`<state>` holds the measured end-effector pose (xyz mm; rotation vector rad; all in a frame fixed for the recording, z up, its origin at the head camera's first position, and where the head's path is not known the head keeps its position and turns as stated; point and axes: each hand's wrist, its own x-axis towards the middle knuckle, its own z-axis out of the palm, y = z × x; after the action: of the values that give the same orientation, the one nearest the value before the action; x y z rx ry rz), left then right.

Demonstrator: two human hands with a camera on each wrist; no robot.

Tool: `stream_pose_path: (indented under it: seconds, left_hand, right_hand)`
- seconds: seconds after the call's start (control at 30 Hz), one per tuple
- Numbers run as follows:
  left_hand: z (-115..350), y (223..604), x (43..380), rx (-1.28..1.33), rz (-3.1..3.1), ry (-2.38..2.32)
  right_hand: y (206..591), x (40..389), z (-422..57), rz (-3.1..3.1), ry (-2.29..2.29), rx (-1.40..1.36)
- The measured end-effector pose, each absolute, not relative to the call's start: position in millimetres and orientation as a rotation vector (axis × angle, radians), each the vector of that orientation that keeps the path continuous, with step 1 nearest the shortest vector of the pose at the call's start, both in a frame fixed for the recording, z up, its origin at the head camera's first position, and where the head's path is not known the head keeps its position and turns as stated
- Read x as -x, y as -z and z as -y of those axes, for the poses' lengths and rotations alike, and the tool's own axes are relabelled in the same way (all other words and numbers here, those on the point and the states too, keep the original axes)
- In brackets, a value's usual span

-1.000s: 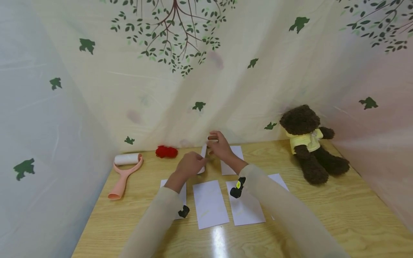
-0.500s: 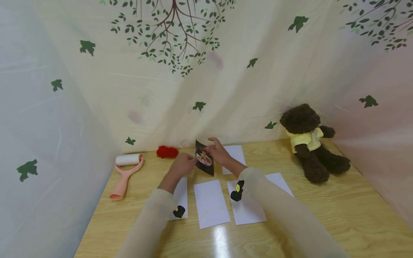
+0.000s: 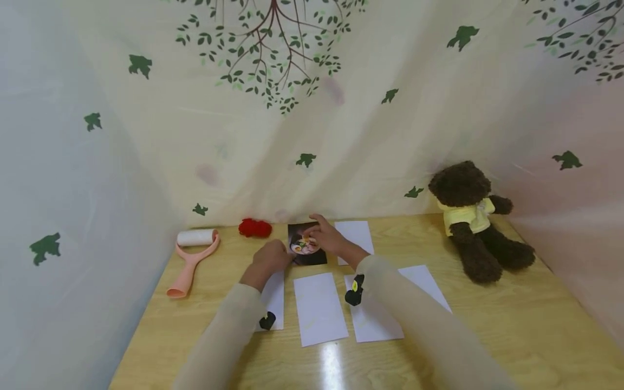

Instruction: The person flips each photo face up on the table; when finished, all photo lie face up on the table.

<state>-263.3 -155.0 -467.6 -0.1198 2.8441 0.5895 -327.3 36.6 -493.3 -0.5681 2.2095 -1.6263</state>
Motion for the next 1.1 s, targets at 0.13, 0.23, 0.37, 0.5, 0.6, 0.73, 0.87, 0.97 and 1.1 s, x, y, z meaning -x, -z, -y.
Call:
stream_pose_path:
  seconds: [0.13, 0.23, 0.37, 0.5, 0.6, 0.73, 0.87, 0.97, 1.1]
  left_hand:
    - [154, 471, 265, 0.132, -2.862, -0.508]
    - [154, 471, 266, 0.155, -2.869, -0.453]
    - [153, 470, 267, 0.186, -2.870, -0.430]
    - [152, 471, 269, 0.210, -2.873, -0.442]
    - [154, 472, 269, 0.215, -2.877, -0.451]
    - [148, 473, 269, 0.206, -2.928, -0.397]
    - [128, 476, 270, 0.173, -3.057, -0.273]
    - [107, 475, 271, 0.062, -3.154, -0.253]
    - [83, 470, 272, -0.194, -3.155, -0.367]
  right_hand:
    - [490, 329, -42, -2.270, 1.643, 0.581]
    - [485, 332, -54, -2.360, 1.651, 0.564]
    - [476, 337, -83, -2.614, 1.526, 0.492]
    - [474, 338, -119, -2.806, 1.280, 0.409]
    - [477, 336, -140, -2.816, 1.102, 0.395]
    - [485, 334, -156, -2.772, 0.946, 0.462]
    - [492, 332, -166, -2.726, 0.884, 0.545]
    - [495, 334, -170, -2.705, 0.873, 0.561]
    - [496, 336, -171, -2.710, 0.885, 0.568]
